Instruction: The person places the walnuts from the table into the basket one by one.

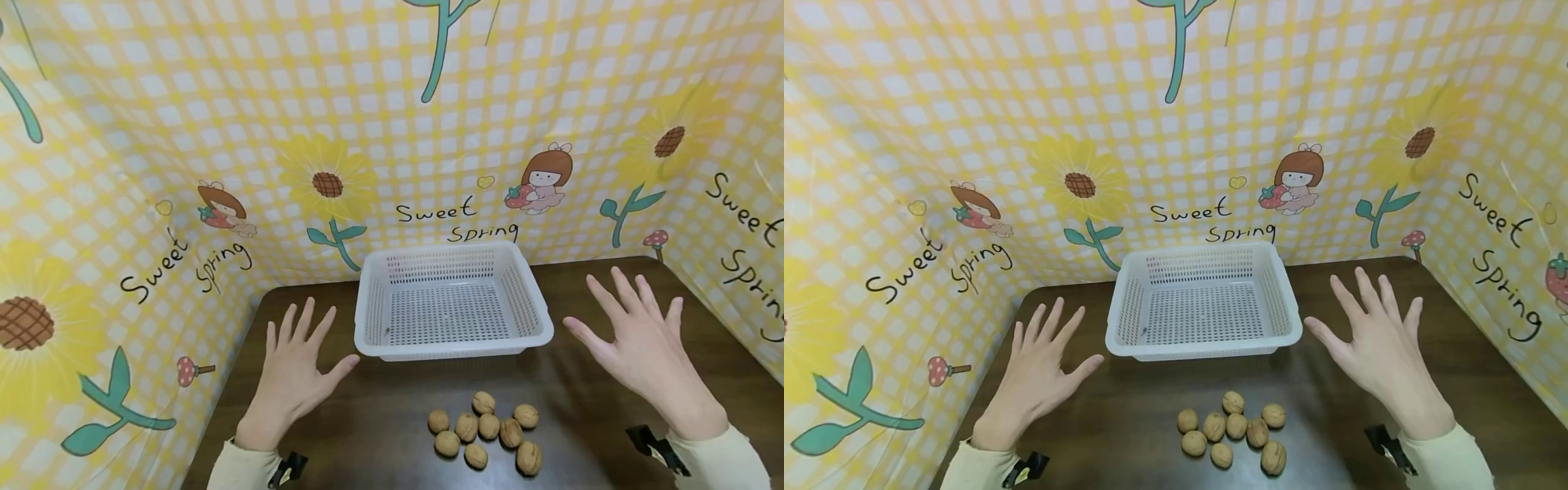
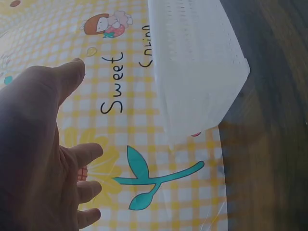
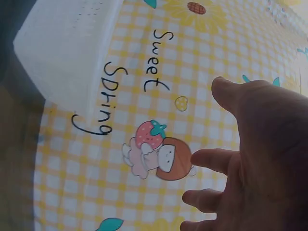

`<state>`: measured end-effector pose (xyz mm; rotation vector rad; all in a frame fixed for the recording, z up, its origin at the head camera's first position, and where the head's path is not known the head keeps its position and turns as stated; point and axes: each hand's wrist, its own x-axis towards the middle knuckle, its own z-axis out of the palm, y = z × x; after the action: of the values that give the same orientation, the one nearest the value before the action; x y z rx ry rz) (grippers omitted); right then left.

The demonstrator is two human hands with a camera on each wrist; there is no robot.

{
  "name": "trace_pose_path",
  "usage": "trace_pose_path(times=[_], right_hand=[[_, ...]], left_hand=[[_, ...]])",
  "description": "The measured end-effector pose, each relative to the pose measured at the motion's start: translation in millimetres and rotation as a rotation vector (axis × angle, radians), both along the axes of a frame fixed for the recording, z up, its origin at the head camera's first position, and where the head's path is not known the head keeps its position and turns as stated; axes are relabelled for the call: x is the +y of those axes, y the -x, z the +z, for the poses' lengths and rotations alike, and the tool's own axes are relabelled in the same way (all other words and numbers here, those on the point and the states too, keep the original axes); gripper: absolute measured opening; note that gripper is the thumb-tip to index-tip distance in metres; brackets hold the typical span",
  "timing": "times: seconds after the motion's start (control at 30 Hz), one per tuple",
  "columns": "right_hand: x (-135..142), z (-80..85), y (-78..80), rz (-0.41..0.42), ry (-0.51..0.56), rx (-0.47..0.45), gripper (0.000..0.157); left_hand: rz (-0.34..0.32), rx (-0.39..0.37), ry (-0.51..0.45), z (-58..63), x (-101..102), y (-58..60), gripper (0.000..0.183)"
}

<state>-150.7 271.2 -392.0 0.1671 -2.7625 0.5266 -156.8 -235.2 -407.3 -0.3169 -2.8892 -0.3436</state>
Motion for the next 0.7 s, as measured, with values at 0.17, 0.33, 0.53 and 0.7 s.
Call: trace_pose_path(times=[0.17,0.33,0.53,0.7], right_hand=[[2,-8.2,-1.6,0.001,-0.001,-0.011,0.086],[-6,-15.4,-2.0,0.068,0.008,0.031,0.083],[-20,-39.0,-11.3,0.197,0.049,0.069,0.067],[-24,-61.3,-16.8,0.273,0.155,0.099,0.043]], left_hand=[[-0.009,0.008,-0.003,-4.9,6,3.4,0.092],[-0.052,0.033,-0.067,-15.7,10,4.6,0.091],[-0.193,0.051,-0.296,-41.2,21,14.7,0.085],[-0.276,0.066,-0.506,-68.9,24,27.5,0.068]])
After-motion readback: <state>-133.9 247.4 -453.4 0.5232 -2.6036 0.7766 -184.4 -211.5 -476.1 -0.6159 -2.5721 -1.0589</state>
